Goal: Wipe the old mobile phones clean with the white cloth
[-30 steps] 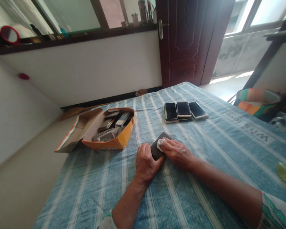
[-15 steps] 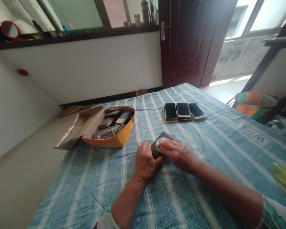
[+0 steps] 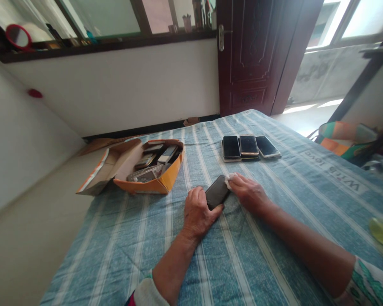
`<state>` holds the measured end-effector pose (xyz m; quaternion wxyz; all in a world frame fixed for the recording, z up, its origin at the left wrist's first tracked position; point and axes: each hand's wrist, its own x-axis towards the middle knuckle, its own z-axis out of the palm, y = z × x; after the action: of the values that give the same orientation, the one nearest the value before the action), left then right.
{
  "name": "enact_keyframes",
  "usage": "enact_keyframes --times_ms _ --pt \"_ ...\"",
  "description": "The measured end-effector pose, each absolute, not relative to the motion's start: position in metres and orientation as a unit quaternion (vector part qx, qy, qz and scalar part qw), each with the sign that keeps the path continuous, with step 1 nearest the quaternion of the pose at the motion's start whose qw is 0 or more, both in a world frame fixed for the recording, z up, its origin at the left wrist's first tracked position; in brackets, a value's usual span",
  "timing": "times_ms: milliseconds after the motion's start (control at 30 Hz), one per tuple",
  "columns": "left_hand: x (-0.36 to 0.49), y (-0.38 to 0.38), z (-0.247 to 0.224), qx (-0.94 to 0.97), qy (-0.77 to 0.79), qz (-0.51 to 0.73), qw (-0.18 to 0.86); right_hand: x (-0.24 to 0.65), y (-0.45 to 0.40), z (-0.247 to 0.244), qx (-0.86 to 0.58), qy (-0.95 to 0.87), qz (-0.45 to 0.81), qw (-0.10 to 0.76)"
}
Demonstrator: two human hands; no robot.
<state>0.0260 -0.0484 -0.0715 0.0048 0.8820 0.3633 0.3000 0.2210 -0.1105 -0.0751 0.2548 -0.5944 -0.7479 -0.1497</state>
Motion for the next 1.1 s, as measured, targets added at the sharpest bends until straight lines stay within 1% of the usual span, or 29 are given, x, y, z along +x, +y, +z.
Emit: enact_keyframes --times_ms 67,133,200,267,367,500,600,700,800,867,933,1100 --pt "0.026 -0.048 -0.072 0.883 0.363 0.298 0.003 0.217 -0.116 -0.070 -0.578 -0.747 -0.146 0.293" --pt "0.025 -0.047 -0.073 0.886 0.357 0.297 0.002 0.208 -0.120 -0.066 -0.530 -0.773 -0.138 0.320" --pt "0.025 -0.047 -0.073 0.888 0.350 0.300 0.002 0.199 -0.122 -0.067 -0.483 -0.809 -0.134 0.306" --pt "0.025 -0.047 -0.073 0.887 0.349 0.301 0.004 0.195 -0.121 -0.071 -0.474 -0.826 -0.135 0.275" --pt "0.025 -0.048 -0.071 0.887 0.356 0.295 0.008 0.200 -0.114 -0.079 -0.511 -0.809 -0.151 0.249" --pt "0.026 -0.049 -0.071 0.886 0.365 0.287 0.009 0.215 -0.106 -0.085 -0.543 -0.786 -0.172 0.241" --pt "0.027 -0.049 -0.071 0.885 0.368 0.285 0.011 0.227 -0.106 -0.082 -0.574 -0.766 -0.159 0.241" --pt "0.027 -0.049 -0.071 0.884 0.367 0.290 0.010 0.232 -0.112 -0.074 -0.592 -0.739 -0.130 0.295" --pt "0.027 -0.049 -0.072 0.886 0.362 0.291 0.007 0.222 -0.120 -0.069 -0.540 -0.750 -0.104 0.367" --pt "0.026 -0.048 -0.073 0.886 0.360 0.292 0.005 0.209 -0.124 -0.070 -0.479 -0.793 -0.095 0.365" --pt "0.026 -0.048 -0.073 0.885 0.360 0.296 0.003 0.200 -0.124 -0.073 -0.460 -0.817 -0.100 0.334" --pt "0.027 -0.049 -0.070 0.889 0.361 0.283 0.007 0.216 -0.114 -0.080 -0.532 -0.793 -0.125 0.269"
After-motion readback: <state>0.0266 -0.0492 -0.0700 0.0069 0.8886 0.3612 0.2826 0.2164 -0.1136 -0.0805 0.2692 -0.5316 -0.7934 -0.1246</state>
